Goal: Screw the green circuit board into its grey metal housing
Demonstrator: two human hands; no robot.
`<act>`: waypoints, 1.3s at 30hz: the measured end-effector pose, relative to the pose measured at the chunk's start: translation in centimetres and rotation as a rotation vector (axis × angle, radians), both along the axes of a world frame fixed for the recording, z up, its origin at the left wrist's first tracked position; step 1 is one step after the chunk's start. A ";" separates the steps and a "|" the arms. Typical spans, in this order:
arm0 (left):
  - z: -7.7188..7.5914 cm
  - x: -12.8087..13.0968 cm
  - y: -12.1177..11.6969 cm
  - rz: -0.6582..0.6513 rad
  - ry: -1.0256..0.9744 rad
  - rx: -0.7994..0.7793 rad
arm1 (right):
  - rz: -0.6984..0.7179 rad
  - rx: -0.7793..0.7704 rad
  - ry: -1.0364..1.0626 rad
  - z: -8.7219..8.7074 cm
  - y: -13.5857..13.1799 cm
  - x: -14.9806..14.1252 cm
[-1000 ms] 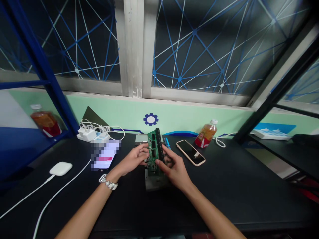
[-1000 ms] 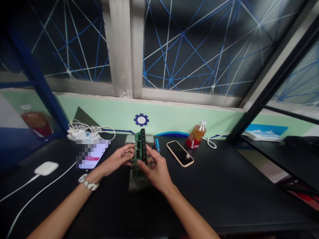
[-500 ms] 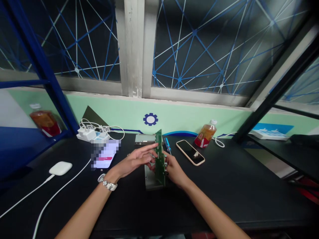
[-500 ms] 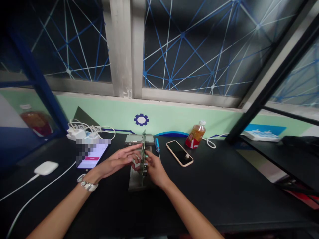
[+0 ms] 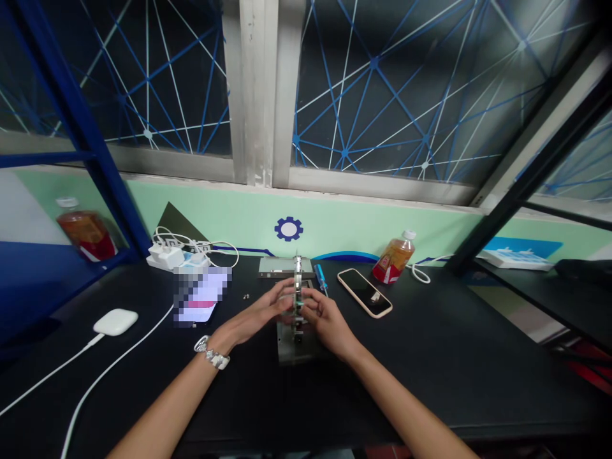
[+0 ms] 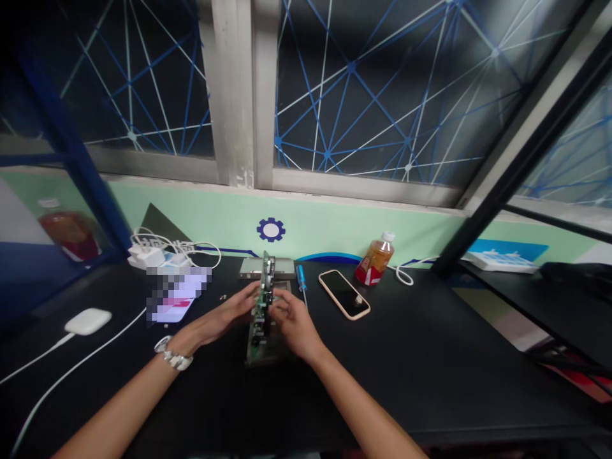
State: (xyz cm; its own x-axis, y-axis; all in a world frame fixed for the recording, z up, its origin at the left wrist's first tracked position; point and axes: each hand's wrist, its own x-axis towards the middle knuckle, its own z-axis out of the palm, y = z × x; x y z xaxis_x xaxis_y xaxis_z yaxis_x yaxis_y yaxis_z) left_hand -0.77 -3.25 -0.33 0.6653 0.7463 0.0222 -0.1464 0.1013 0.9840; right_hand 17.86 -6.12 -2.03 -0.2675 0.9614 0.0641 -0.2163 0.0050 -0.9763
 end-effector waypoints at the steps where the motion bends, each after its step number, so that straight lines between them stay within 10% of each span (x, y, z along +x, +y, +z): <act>1: -0.1 0.0 -0.1 -0.027 0.013 -0.036 | -0.016 0.030 -0.007 -0.1 0.1 0.0; 11: 0.1 0.0 -0.6 -0.137 0.049 -0.050 | -0.231 0.425 -0.169 1.0 0.7 -0.4; 17: -0.8 0.2 0.1 0.033 0.121 0.317 | -0.245 0.585 -0.366 2.3 0.0 0.2; 27: -0.2 -0.2 1.0 0.382 0.395 0.862 | 0.005 0.177 -0.127 3.7 -1.7 0.1; 39: 0.3 -1.0 2.1 0.559 0.432 0.955 | -0.105 0.331 -0.335 2.6 -1.9 0.3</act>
State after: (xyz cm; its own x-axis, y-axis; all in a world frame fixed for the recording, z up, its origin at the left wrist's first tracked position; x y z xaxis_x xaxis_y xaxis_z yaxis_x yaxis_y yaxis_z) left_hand -1.80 -1.12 -0.07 0.3416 0.7384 0.5814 0.4256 -0.6731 0.6048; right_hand 18.17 -8.00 0.56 -0.2285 0.9268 0.2980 0.1279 0.3321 -0.9345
